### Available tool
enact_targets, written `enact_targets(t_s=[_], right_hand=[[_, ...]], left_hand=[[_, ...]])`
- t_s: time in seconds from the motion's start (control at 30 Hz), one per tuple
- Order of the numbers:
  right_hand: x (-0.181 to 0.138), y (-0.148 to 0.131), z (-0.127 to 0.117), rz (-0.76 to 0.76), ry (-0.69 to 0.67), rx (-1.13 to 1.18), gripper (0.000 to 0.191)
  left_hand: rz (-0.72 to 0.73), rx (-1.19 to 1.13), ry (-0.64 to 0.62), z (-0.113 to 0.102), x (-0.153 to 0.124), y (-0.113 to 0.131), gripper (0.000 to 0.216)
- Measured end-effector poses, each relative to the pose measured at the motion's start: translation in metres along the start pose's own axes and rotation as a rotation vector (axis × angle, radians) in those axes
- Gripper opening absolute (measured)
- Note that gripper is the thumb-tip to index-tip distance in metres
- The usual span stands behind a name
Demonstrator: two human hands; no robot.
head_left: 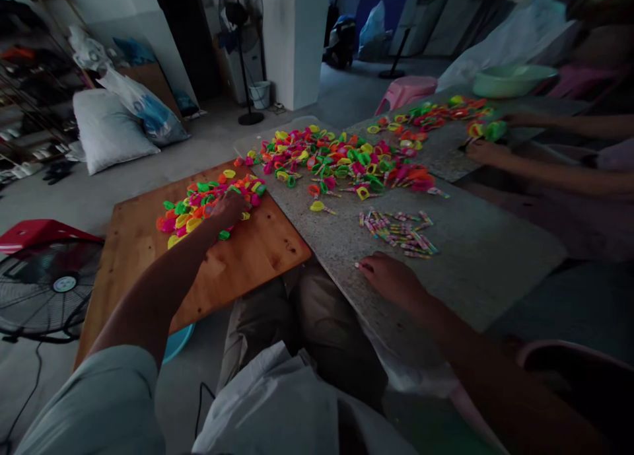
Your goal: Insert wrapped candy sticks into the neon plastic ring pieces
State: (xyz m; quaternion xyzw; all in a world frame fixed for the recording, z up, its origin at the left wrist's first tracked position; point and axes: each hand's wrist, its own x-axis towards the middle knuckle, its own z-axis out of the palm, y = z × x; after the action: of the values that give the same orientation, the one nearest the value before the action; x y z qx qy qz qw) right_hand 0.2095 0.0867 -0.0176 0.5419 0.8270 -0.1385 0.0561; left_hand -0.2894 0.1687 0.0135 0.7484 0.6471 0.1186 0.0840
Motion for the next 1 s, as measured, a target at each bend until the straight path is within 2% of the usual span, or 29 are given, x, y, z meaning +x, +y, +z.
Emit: enact_targets(t_s=[0.1, 0.17, 0.2, 0.3, 0.4, 0.5, 0.57, 0.67, 0.87, 1.0], right_hand=[[-0.005, 0.002, 0.006, 0.011, 0.094, 0.151, 0.026], [-0.008, 0.000, 0.010, 0.023, 0.155, 0.276, 0.024], [-0.010, -0.003, 0.011, 0.029, 0.184, 0.351, 0.024], [-0.018, -0.022, 0.010, 0.048, 0.244, 0.640, 0.028], [-0.025, -0.047, 0.005, 0.027, 0.277, 0.925, 0.038], [-0.028, -0.067, 0.002, 0.003, 0.267, 1.067, 0.040], [-0.029, -0.073, 0.002, -0.011, 0.248, 1.098, 0.039], [-0.030, -0.073, 0.006, -0.009, 0.251, 1.136, 0.037], [-0.032, -0.067, 0.016, 0.125, 0.207, 1.207, 0.039], [-0.023, -0.060, 0.025, 0.217, 0.182, 1.343, 0.045]], left_hand=[[-0.007, -0.159, 0.155, -0.010, 0.000, 0.007, 0.021], [0.010, -0.365, 0.229, -0.011, -0.007, 0.024, 0.025], [0.028, -0.512, 0.225, -0.008, -0.013, 0.037, 0.027], [0.065, -0.970, 0.071, 0.015, -0.043, 0.086, 0.038], [0.069, -1.177, -0.111, 0.048, -0.076, 0.140, 0.045], [0.112, -1.196, -0.163, 0.075, -0.096, 0.180, 0.046], [0.163, -1.155, -0.157, 0.087, -0.100, 0.195, 0.041], [0.223, -1.082, -0.141, 0.100, -0.098, 0.204, 0.030], [0.360, -0.926, -0.133, 0.123, -0.093, 0.211, 0.025], [0.316, -0.902, -0.098, 0.131, -0.088, 0.224, 0.029]])
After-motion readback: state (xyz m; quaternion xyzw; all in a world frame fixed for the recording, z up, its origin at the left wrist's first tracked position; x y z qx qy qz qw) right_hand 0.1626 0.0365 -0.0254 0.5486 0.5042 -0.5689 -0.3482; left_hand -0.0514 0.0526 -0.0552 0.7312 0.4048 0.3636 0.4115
